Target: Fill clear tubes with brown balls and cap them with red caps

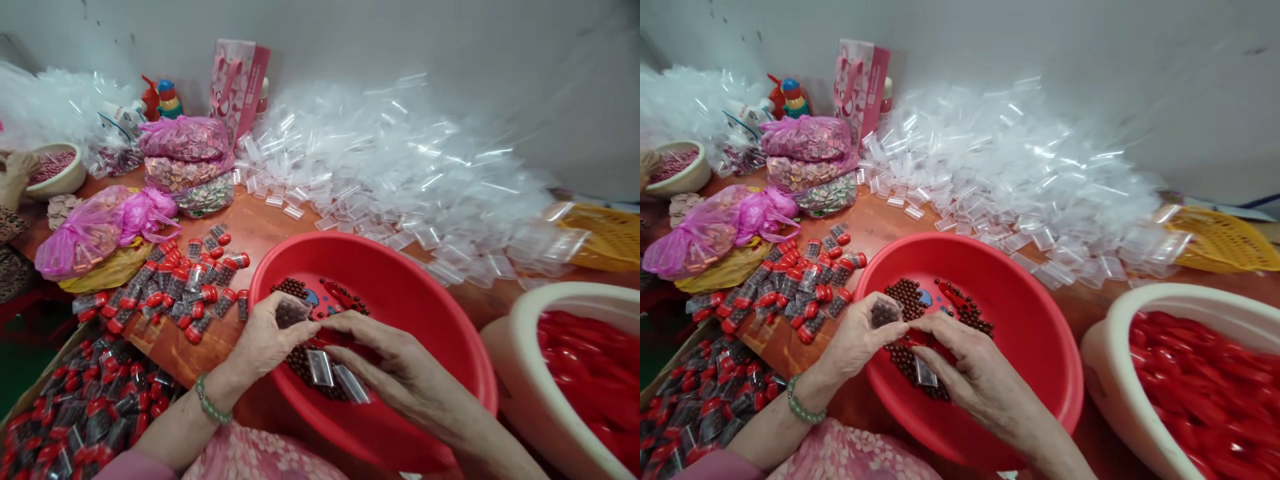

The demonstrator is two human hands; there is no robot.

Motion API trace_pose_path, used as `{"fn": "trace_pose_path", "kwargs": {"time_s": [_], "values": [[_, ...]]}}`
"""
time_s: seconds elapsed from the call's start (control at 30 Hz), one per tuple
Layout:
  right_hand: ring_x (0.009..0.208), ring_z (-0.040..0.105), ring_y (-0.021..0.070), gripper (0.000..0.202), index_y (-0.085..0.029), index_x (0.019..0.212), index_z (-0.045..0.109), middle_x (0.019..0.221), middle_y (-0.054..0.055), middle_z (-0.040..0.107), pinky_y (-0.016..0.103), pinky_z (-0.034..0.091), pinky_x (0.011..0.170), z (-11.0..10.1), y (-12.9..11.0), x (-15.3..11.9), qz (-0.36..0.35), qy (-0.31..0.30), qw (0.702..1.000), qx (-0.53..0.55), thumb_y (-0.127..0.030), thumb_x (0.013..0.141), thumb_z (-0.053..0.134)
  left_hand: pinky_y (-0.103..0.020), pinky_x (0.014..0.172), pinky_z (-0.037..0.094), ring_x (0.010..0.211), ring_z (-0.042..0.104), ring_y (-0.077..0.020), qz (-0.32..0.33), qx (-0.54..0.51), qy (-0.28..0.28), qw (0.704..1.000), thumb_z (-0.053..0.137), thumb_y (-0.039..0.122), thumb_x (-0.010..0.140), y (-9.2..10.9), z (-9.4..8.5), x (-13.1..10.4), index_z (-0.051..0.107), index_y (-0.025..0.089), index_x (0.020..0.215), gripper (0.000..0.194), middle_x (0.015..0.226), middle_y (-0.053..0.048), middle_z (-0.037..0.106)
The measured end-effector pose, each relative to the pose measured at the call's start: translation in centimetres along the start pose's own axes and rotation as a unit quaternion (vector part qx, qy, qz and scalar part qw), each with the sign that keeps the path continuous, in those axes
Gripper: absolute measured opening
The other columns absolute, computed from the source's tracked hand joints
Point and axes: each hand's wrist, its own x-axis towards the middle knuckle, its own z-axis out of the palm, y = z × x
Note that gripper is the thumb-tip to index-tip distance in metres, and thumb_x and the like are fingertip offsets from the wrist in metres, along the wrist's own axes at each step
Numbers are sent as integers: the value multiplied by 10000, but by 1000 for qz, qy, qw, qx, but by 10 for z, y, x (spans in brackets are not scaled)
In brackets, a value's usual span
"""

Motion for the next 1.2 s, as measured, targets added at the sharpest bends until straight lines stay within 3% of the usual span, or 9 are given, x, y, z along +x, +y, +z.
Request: {"fn": "trace_pose_path", "kwargs": {"time_s": [0.17,0.3,0.4,0.53,0.67,0.8,0.93,1.03,1.2], "values": [[862,680,210,312,-211,975,688,955,73,716,308,568,765,30,5,-15,65,191,974,101,-438,763,713,-257,723,401,730,508,-95,-40,-149,8,988,781,288,630,-10,14,-14,552,143,837,341,777,30,556],[746,678,166,452,-194,1004,650,910,53,706,231,561,625,62,3,-25,177,354,893,212,-504,693,755,-261,708,406,701,513,-94,-83,-264,33,960,873,317,450,-18,33,-22,546,140,799,510,743,34,563],[695,656,155,493,-185,1049,622,887,46,692,220,538,555,79,-5,-33,208,428,845,242,-513,703,750,-253,683,395,670,509,-84,-80,-284,45,954,899,329,390,-19,42,-27,555,134,776,553,713,36,572],[874,664,207,422,-158,1022,654,992,83,699,317,566,751,99,-11,-43,170,469,841,211,-490,766,706,-246,651,392,630,506,-76,-79,-267,39,960,906,342,389,-18,46,-35,566,130,752,540,679,37,584],[978,653,235,383,-154,1031,702,1060,102,707,404,510,927,111,-8,-49,126,503,845,132,-444,781,703,-241,630,409,617,511,-78,-86,-255,25,963,906,318,399,-21,44,-41,536,142,733,528,658,43,584],[909,677,228,382,-171,1056,721,1008,98,730,388,545,850,103,-3,-49,95,492,859,102,-405,755,732,-228,647,421,639,518,-73,-59,-216,10,975,832,251,552,-25,39,-44,530,147,760,380,675,45,579],[729,699,177,369,-202,992,712,856,46,745,290,575,660,78,4,-46,110,480,848,195,-342,665,814,-242,675,452,647,549,-81,-51,-164,-30,985,717,190,671,-24,32,-44,531,151,824,244,705,41,577],[664,693,164,269,-195,844,712,756,25,729,266,571,612,64,4,-41,70,477,852,206,-307,632,835,-256,668,459,637,574,-101,-55,-143,-86,984,702,229,692,-20,30,-45,527,149,837,240,695,25,595],[651,683,154,195,-212,827,746,751,24,734,257,570,598,58,-8,-31,24,451,877,162,-254,648,813,-253,703,437,678,555,-105,-57,-138,-128,981,757,292,664,-17,31,-47,563,135,804,285,726,2,602]]}}
